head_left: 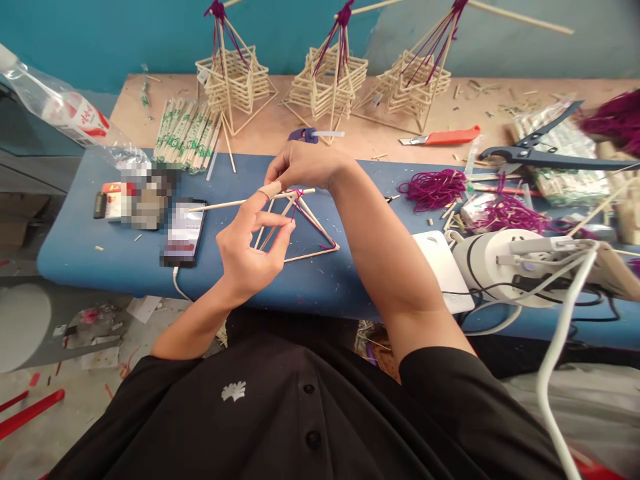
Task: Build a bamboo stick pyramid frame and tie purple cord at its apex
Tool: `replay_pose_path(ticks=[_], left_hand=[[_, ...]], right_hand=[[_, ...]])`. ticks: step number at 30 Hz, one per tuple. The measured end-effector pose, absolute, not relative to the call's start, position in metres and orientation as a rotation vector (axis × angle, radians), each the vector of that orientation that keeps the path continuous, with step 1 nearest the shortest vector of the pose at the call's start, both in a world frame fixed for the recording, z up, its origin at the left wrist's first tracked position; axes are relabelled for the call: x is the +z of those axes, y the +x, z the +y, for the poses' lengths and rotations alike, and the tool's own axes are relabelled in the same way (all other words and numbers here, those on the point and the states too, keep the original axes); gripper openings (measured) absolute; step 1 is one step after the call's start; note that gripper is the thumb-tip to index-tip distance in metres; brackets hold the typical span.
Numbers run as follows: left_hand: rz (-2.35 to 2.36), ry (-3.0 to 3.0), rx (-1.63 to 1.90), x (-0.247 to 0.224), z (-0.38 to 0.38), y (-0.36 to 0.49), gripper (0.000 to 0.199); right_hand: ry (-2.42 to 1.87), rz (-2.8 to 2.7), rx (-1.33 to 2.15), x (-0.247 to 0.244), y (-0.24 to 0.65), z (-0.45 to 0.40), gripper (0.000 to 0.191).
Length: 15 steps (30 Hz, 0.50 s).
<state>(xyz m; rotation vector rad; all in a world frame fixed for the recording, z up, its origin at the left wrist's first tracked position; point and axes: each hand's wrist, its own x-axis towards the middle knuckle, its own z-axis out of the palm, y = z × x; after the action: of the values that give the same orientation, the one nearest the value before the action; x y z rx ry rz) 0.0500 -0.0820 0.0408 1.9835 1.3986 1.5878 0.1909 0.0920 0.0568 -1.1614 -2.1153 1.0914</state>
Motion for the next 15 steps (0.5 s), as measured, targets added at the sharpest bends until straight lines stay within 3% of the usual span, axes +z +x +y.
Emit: replay_pose_path(ticks=[8, 15], left_hand=[[1.261, 1.95, 1.696, 0.035, -0.079, 0.052, 0.05], [1.224, 1.817, 1.684, 0.034, -0.08, 0.053, 0.049]], right_hand=[[-1.101, -2.635, 1.296, 0.083, 0.179, 0.093, 0.01], [-1.173, -2.139, 1.168, 0.07, 0.187, 0.087, 0.013]])
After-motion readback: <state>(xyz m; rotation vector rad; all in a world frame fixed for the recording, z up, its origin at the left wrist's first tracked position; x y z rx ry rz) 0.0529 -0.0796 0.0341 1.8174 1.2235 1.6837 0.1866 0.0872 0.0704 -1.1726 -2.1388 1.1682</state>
